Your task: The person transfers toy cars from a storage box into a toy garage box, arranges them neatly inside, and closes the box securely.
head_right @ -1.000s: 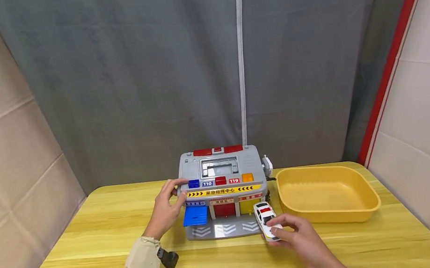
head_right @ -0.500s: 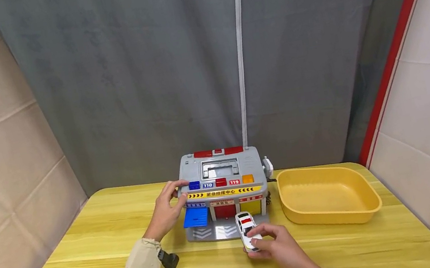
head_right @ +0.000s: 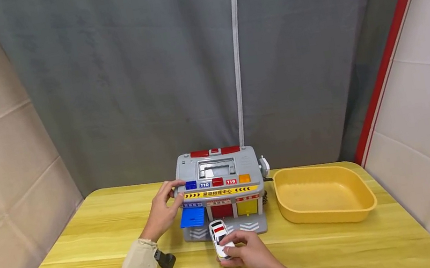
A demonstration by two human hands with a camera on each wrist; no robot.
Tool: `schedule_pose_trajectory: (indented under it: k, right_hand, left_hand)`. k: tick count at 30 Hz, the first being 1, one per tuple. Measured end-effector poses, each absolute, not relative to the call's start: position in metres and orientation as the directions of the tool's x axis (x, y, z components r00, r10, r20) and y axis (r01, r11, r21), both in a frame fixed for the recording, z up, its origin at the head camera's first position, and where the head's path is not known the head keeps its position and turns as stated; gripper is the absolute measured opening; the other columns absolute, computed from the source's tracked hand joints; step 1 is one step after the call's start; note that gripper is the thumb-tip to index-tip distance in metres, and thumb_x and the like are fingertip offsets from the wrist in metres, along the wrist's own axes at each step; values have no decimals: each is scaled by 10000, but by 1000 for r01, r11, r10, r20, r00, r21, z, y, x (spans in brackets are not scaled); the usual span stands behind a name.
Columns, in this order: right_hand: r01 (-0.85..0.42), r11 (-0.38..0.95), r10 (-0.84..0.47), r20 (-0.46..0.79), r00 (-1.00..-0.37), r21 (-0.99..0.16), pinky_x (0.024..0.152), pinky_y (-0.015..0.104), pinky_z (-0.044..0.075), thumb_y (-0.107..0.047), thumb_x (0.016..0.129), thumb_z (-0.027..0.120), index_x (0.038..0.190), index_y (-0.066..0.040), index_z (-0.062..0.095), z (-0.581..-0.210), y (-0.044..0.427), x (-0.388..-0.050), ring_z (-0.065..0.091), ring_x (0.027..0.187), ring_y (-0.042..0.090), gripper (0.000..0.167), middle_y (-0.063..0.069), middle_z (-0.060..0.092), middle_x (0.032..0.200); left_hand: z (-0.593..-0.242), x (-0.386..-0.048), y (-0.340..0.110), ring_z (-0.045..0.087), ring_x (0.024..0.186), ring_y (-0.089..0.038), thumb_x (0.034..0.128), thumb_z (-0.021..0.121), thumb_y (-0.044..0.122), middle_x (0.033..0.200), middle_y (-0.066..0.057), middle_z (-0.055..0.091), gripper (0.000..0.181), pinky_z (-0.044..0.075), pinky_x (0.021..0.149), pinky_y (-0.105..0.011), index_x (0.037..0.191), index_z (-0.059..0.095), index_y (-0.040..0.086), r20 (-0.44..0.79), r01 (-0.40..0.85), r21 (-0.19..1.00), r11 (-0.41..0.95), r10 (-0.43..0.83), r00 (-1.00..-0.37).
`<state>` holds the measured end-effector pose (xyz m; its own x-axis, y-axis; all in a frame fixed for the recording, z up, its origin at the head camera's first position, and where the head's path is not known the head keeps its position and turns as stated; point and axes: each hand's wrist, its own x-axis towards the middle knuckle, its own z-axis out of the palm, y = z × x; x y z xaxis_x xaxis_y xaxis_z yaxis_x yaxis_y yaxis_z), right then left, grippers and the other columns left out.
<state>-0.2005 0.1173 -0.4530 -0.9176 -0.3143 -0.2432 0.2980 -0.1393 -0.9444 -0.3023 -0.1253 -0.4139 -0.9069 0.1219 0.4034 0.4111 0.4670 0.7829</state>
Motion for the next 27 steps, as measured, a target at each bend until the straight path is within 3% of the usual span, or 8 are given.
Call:
schedule_pose_trajectory:
  k: [7, 17, 27]
  right_hand:
    - [298, -165, -303, -239, -922, -940, 861, 327, 638, 56, 937, 596, 1174, 92, 622, -454, 90, -206, 739, 909, 247, 242, 191, 488, 1212]
    - [305, -219, -286, -238, -928, -927, 878, 349, 636, 61, 935, 600, 1201, 85, 618, -454, 60, -216, 722, 919, 246, 268, 190, 505, 1194]
    - [256, -247, -222, -202, -954, -934, 864, 337, 639, 60, 951, 574, 1246, 92, 592, -455, 41, -227, 703, 904, 208, 297, 192, 575, 1147]
  left_hand:
    - [-414, -303, -127, 493, 1014, -247, 1003, 571, 187, 1085, -15, 562, 255, 462, 905, -433, 1245, 636, 238, 411, 420, 775, 472, 129, -902]
    - [-413, -303, -128, 474, 1011, -208, 1004, 568, 189, 1086, -22, 555, 259, 471, 926, -493, 1249, 633, 243, 401, 406, 781, 474, 117, -908]
    - [-413, -304, -127, 484, 1008, -209, 1003, 581, 195, 1087, -21, 560, 245, 458, 907, -414, 1238, 640, 229, 407, 414, 780, 469, 122, -905]
